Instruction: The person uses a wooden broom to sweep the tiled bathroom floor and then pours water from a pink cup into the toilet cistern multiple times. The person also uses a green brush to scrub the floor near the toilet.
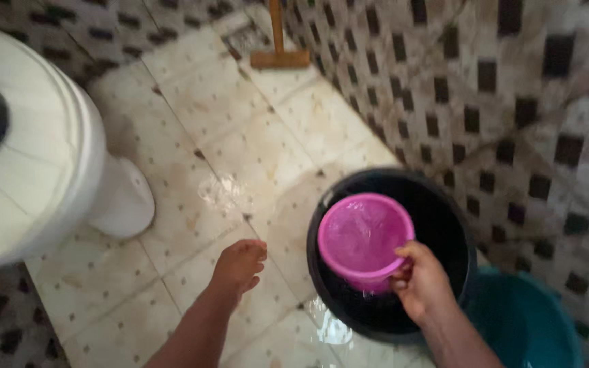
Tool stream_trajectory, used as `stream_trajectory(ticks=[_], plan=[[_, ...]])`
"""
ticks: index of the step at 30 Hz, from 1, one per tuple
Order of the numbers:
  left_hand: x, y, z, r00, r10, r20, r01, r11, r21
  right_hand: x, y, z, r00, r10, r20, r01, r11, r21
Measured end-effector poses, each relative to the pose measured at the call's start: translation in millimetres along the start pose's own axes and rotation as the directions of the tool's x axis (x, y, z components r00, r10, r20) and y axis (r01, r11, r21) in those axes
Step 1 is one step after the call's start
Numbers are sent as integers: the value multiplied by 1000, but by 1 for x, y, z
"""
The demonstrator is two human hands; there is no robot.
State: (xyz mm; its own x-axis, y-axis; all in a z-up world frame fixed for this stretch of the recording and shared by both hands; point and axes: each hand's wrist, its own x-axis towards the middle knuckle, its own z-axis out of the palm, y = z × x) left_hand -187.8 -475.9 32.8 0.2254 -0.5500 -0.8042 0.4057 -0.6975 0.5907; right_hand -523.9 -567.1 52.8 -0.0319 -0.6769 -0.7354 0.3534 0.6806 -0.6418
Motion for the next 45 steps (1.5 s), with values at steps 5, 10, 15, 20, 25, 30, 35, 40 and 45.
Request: stream_trajectory(ticks=[5,10,15,20,25,30,35,40,45], plan=[[4,61,-11,962,98,-254,-127,987,-100,-45,-32,118,992,-92,81,120,867,-484],[92,118,-67,872,445,205,-218,-24,976,-81,-67,266,952,-131,276,304,496,-814],[191,172,-124,895,374,244,-230,-83,970,-78,-75,381,926,-214,310,367,322,-873],[215,241,-150,890,451,71,-279,415,866,3,-46,414,951,-208,231,284,883,-374],[208,277,-125,967,207,149,-208,978,-12,28,-16,357,957,58,284,-153,932,328],[187,268,-70,973,99,210,-137,975,173,-4,-28,267,993,-32,-115,80,891,446],[193,202,-11,945,7,326,-118,939,322,1,-13,134,853,-104,-511,275,922,273],[197,99,51,930,-53,363,-155,839,521,31,12,50,689,-210,-693,266,964,-28],[190,22,93,925,-10,381,-203,832,516,48,53,5,725,-234,-647,57,957,-283]])
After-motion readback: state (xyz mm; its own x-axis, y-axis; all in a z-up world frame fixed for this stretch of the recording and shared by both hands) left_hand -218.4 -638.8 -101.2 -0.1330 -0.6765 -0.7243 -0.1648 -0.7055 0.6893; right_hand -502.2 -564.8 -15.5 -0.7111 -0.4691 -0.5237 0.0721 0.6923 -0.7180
